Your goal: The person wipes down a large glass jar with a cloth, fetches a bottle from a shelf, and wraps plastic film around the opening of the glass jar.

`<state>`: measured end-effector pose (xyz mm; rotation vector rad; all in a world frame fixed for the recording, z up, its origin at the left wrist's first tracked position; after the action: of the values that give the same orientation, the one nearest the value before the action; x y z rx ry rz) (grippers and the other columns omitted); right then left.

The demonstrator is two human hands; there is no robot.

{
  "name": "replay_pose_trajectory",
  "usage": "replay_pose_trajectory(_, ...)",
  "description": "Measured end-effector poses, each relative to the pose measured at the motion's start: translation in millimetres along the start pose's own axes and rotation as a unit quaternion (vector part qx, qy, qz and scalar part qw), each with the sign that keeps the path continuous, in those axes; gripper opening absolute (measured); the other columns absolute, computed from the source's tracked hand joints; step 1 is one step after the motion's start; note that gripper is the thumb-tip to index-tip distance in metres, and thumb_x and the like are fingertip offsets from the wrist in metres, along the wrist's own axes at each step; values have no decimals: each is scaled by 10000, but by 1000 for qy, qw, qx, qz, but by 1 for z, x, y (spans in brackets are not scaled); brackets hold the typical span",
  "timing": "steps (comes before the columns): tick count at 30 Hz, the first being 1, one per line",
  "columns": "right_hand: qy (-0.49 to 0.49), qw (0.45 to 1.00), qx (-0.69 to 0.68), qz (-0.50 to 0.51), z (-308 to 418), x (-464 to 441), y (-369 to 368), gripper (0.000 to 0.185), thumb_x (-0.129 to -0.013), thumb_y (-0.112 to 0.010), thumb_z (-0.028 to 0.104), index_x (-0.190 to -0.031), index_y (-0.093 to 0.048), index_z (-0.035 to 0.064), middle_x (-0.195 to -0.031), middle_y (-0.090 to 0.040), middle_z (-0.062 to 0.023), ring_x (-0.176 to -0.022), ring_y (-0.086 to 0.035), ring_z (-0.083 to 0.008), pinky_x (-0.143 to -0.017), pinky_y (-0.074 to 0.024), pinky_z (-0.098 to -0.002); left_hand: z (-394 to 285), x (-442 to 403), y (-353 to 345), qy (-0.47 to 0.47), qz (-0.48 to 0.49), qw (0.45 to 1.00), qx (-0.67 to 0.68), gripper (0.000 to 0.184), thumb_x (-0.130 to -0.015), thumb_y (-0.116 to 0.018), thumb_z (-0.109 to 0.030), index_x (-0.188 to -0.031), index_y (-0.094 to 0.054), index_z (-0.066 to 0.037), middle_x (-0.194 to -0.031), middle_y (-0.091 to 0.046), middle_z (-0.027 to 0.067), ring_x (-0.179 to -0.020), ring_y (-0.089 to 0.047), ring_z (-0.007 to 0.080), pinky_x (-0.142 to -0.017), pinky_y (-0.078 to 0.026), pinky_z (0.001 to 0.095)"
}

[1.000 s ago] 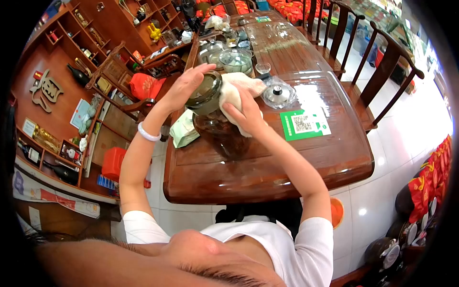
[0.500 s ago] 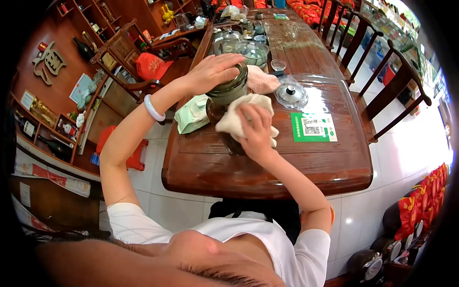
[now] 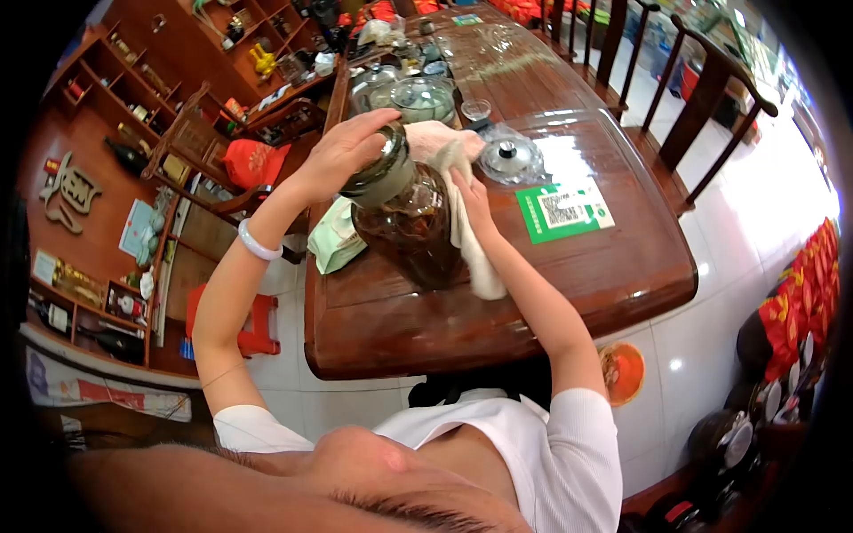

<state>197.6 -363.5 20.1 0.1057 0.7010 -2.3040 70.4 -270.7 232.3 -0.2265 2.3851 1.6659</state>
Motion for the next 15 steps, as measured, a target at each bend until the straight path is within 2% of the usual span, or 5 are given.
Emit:
replay_pose_trajectory(1,-100,995,2,0,-1,6,-3,366,-869,-555,294,-1039,-579,-30,-889,-596,-28,-779,-521,-85,-691,-425,-244,0,-1,2,0,-9,1000,7,602,-883,-334,-540,-1267,-445,-91,-1320,-424,121,-1238,-355,277,-1020,-241,383)
replay_pose_trajectory(3,-138,990,7,-20,-28,10,9,376,-869,-551,308,-1025,-583,-33,-855,-596,-28,-745,-517,-81,-657,-428,-247,-2,-1,3,-6,-12,1000,10,592,-882,-346,-535,-1261,-452,-93,-1301,-444,122,-1227,-371,281,-1017,-249,384)
replay_pose_trajectory(8,-56,989,100,-91,-43,48,24,454,-900,-465,361,-1091,-546,-42,-1005,-618,-129,-931,-566,-198,-816,-421,-300,0,-1,2,9,-22,998,55,577,-877,-382,-521,-1227,-487,-75,-1275,-466,141,-1205,-401,292,-1004,-283,358)
replay_pose_trajectory(13,-37,989,87,-110,-38,87,19,420,-895,-485,320,-1132,-505,-25,-1029,-598,-142,-958,-557,-212,-828,-419,-303,5,5,1,50,-66,983,163,566,-882,-407,-516,-1179,-533,-51,-1256,-488,136,-1190,-431,256,-987,-302,316)
replay_pose_trajectory(15,-8,980,112,-166,-28,110,12,416,-873,-520,278,-1159,-470,-20,-1025,-589,-137,-951,-554,-218,-835,-419,-310,9,7,-1,59,-79,975,199,557,-885,-414,-513,-1164,-547,-50,-1237,-507,112,-1177,-440,220,-977,-305,290)
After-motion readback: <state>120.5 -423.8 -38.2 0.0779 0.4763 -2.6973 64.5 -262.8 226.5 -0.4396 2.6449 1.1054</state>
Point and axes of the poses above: each hand's wrist, its own x-axis away from the middle knuckle, its own y-axis out of the back of the hand, z = x × y, the point moved 5 cm from there along -x, towards the middle knuckle
